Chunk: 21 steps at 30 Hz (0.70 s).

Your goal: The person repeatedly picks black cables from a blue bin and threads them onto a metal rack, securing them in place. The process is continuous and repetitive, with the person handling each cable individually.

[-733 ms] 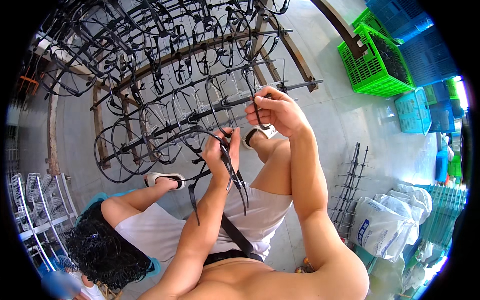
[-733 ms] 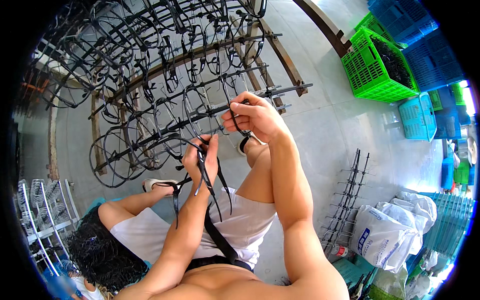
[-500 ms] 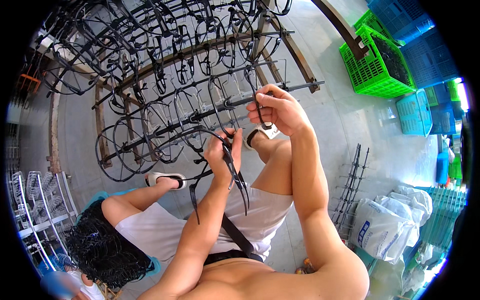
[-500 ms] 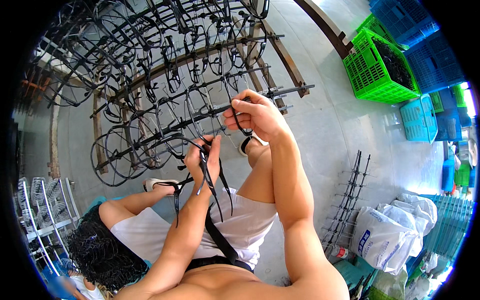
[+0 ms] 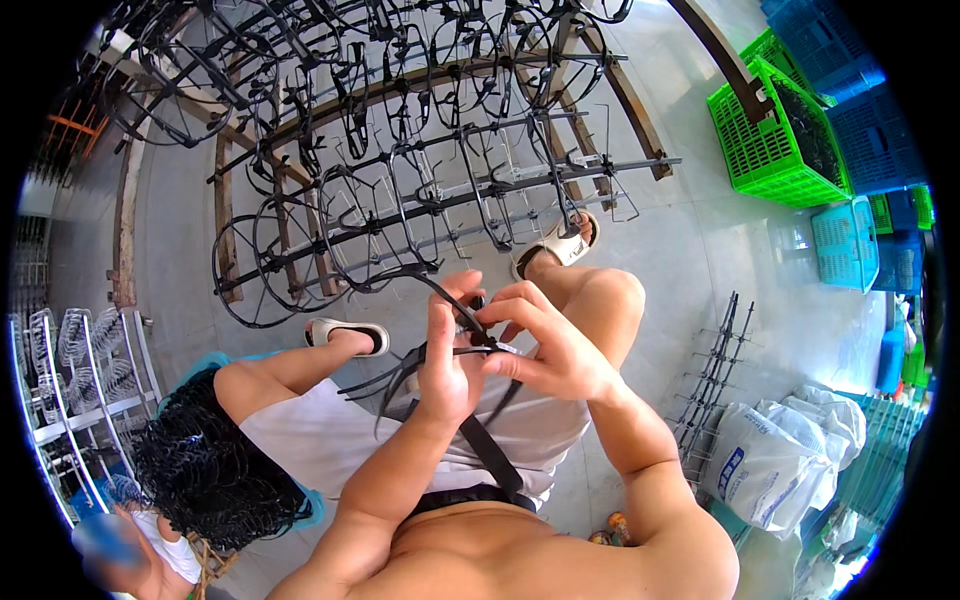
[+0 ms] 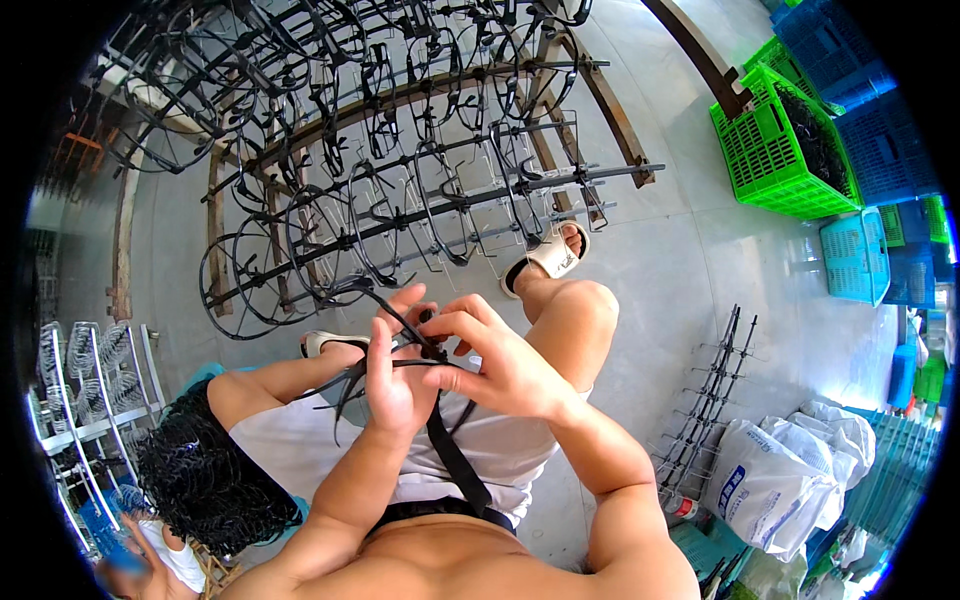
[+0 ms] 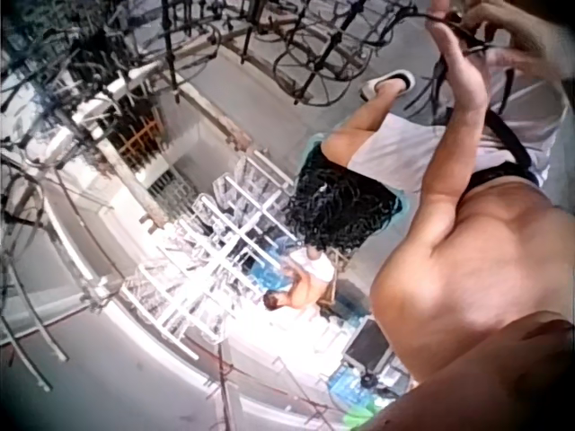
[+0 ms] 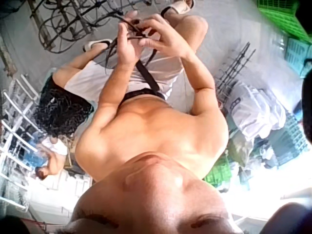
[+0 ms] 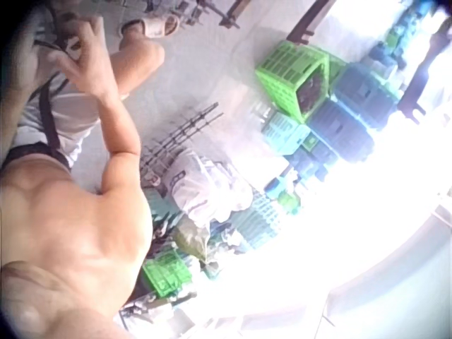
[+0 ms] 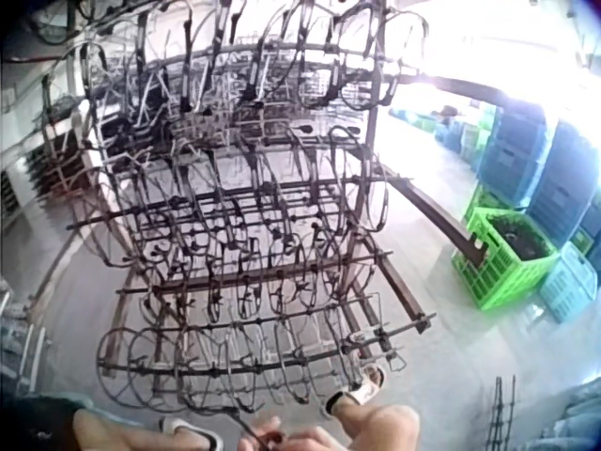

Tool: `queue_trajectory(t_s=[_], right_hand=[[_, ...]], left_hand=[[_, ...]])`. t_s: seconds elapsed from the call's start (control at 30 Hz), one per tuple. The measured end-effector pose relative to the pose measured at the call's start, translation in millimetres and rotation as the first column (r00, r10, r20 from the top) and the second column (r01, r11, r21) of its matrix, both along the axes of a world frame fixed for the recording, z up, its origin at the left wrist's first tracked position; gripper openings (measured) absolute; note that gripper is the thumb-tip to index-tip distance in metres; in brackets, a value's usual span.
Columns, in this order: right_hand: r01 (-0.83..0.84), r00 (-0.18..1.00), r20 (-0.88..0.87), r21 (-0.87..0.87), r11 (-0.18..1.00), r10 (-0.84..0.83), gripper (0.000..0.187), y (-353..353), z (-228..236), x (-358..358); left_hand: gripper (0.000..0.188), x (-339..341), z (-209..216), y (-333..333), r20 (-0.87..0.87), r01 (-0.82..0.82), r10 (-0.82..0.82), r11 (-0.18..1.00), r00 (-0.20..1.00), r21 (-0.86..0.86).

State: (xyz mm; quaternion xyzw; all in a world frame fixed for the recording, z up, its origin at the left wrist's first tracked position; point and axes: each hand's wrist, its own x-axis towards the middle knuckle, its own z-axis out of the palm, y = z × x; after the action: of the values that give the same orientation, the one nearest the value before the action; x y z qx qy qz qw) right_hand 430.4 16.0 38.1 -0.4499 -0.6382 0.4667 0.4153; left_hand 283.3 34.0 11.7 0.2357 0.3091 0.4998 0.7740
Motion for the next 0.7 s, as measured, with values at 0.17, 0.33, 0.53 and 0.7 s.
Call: queue_trajectory(t_s=[0.17, 0.33, 0.53, 0.7], right_hand=[[0.128, 0.991, 0.034, -0.017, 0.992, -0.127, 0.019, -9.9, -4.1, -4.2], [0.071, 0.931, -0.319, -0.323, 0.944, -0.179, 0.012, -25.1, 0.8, 4.0], [-0.073, 0.681, -0.645, -0.532, 0.844, -0.347, 0.006, -39.6, 6.2, 30.4], [0.188, 0.463, -0.831, -0.248, 0.95, -0.309, 0.021, -44.5, 15.7, 108.0]], left_hand=[[0.029, -10.6, -7.1, -0.3, 0.028, 0.14, -0.149, 0.966, 0.988, 0.219], [0.03, -21.1, -9.7, 3.9, -0.218, 0.369, -0.317, 0.89, 0.923, 0.267], [0.011, -5.4, -16.6, -10.7, -0.104, 0.026, -0.013, 0.992, 0.994, 0.123], [0.023, -3.6, -9.9, -13.0, -0.029, 0.193, -0.191, 0.968, 0.981, 0.163]])
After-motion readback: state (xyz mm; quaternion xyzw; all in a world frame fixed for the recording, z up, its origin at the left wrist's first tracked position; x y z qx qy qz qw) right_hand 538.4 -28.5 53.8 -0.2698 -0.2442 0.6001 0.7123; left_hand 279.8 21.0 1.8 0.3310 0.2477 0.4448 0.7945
